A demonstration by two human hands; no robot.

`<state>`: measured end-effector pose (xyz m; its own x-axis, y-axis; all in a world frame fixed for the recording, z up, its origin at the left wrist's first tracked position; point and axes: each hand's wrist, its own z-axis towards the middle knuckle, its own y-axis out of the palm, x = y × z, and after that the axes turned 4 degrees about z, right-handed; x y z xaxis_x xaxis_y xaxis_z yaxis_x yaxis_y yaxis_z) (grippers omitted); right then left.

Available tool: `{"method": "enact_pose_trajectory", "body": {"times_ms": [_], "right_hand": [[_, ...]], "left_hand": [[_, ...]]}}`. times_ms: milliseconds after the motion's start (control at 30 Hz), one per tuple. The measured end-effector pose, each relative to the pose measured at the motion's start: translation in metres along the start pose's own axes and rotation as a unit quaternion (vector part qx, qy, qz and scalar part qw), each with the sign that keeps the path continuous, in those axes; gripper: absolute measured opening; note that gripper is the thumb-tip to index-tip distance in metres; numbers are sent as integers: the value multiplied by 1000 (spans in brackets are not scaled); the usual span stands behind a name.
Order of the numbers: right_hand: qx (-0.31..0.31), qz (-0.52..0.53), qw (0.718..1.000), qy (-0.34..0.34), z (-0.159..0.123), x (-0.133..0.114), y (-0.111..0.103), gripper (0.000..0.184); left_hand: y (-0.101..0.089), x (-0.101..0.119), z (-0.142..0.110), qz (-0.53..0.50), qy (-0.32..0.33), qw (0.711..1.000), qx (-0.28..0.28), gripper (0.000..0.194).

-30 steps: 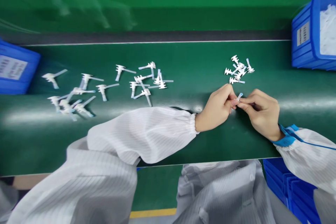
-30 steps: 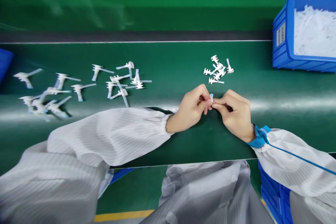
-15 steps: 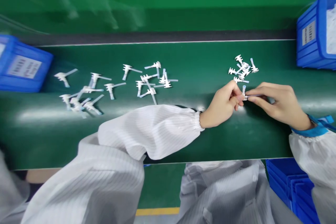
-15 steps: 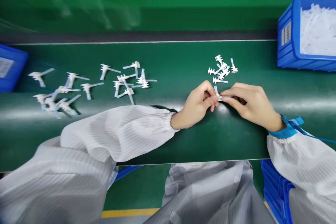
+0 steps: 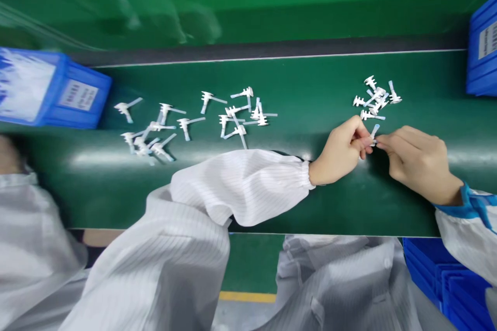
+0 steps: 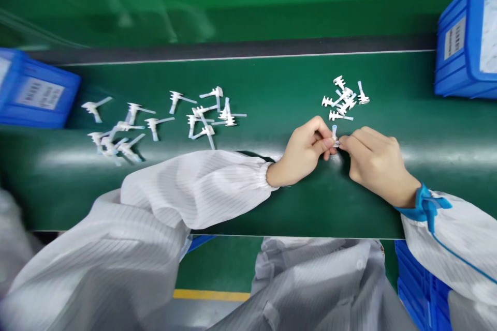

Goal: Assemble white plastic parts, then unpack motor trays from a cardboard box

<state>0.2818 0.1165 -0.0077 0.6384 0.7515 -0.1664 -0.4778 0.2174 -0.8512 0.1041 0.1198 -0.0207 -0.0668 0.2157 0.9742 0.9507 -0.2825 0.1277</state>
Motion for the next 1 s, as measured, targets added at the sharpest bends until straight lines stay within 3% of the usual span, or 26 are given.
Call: {"method": "enact_pose_trajectory", "body": {"times_ms": [333, 600, 767, 1000], "right_hand": [[25, 43, 994, 94, 1, -14, 14, 26], [46, 1, 996, 76, 9, -21, 16, 29], [8, 34, 992, 120, 13, -13, 9, 26], [-75, 201, 961, 173, 18, 9, -15, 20]], "left_hand": [[0, 1, 2, -38, -15, 999, 9, 29], [-1, 1, 2, -45, -19, 999, 14, 30], [-2, 3, 2, -57, -20, 998, 11, 28], [-3, 5, 3, -53, -24, 998, -27, 23]]}}
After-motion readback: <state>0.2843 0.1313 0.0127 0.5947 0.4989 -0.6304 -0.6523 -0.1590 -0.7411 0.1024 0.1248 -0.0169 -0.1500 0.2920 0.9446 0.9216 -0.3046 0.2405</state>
